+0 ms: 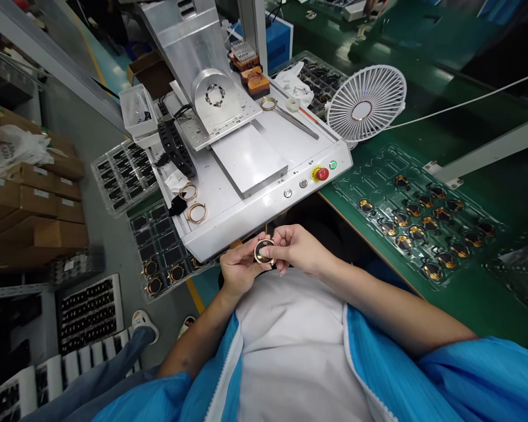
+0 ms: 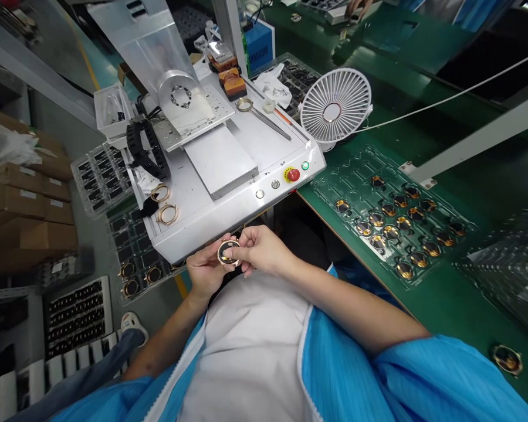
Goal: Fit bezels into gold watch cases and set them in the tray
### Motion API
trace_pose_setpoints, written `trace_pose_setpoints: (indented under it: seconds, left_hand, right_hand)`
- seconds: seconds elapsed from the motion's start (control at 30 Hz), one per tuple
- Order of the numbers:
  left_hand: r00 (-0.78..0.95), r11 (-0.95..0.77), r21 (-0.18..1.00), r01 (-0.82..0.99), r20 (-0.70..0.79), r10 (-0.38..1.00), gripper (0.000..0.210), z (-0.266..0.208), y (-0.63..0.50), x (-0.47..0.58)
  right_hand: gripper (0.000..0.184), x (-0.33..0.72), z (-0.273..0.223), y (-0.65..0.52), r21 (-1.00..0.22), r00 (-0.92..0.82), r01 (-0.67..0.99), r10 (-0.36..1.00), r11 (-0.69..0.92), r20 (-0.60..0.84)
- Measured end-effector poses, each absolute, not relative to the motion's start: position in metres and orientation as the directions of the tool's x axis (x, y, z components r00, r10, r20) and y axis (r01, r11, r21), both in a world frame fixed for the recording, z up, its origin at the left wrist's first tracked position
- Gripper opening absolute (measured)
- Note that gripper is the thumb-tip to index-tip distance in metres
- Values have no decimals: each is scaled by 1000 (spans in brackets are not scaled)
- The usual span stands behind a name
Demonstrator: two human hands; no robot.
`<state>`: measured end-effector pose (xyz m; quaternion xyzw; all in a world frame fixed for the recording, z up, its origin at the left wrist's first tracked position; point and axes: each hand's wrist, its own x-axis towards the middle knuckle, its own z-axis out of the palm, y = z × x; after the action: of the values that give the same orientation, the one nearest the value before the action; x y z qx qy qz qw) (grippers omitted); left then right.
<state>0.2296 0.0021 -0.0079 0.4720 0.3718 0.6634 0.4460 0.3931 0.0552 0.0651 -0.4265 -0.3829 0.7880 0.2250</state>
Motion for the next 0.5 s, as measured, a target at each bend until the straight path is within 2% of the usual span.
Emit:
trace_pose_setpoints:
  seconds: [0.2, 0.33, 0.5]
  left_hand:
    - [-185, -303, 936, -181, 270, 945, 55, -8, -1, 230]
    - [-244, -298, 931, -212, 244, 938, 51, -9, -2, 231]
    - [-306, -295, 894, -337, 192, 933, 41, 1, 2, 234]
  right_hand:
    - [66, 388, 59, 54, -745, -547, -115, 668, -657, -505]
    - [65, 381, 55, 51, -783, -511, -160, 729, -601, -455]
    - [61, 384, 60, 77, -870, -537, -12, 737, -493, -410]
